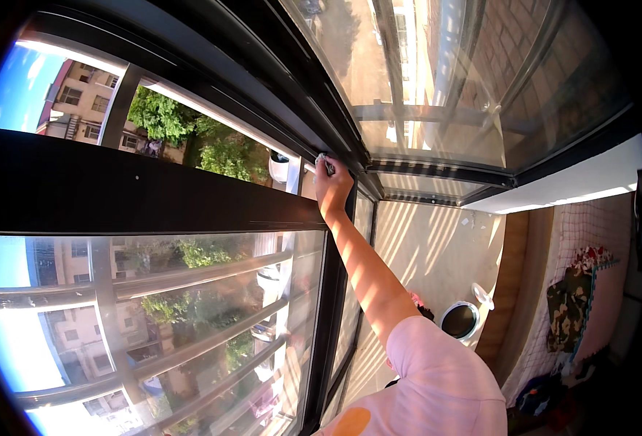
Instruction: The person sits on the floor and wets a cloth in a bucket of water. They then stand up and wipe the window frame and glass with the cloth, moving along the balcony to clean different sections of the window.
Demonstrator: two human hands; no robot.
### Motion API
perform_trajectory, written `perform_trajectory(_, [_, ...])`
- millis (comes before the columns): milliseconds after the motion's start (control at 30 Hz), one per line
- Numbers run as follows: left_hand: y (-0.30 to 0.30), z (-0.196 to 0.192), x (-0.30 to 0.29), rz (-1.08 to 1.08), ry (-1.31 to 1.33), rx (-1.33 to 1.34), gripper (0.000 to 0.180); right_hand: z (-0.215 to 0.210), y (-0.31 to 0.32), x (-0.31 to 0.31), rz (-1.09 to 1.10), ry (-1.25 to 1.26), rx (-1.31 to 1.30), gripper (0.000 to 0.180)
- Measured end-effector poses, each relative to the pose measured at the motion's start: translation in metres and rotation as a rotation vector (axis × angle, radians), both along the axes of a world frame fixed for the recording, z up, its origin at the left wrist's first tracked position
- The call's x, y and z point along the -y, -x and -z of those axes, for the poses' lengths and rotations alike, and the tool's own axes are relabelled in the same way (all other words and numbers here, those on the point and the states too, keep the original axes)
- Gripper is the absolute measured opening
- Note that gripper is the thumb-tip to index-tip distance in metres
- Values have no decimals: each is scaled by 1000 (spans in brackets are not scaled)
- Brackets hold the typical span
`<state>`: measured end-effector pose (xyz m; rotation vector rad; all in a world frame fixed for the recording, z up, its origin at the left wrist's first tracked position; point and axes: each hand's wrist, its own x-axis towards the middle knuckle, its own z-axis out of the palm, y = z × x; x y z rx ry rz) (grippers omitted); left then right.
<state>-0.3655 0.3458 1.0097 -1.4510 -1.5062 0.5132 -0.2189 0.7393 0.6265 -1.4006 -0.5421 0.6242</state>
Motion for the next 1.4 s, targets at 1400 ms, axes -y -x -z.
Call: perform_trajectory(1400, [-4,3,-2,-10,-9,55,51,-25,-13,4,-69,-181,232,13])
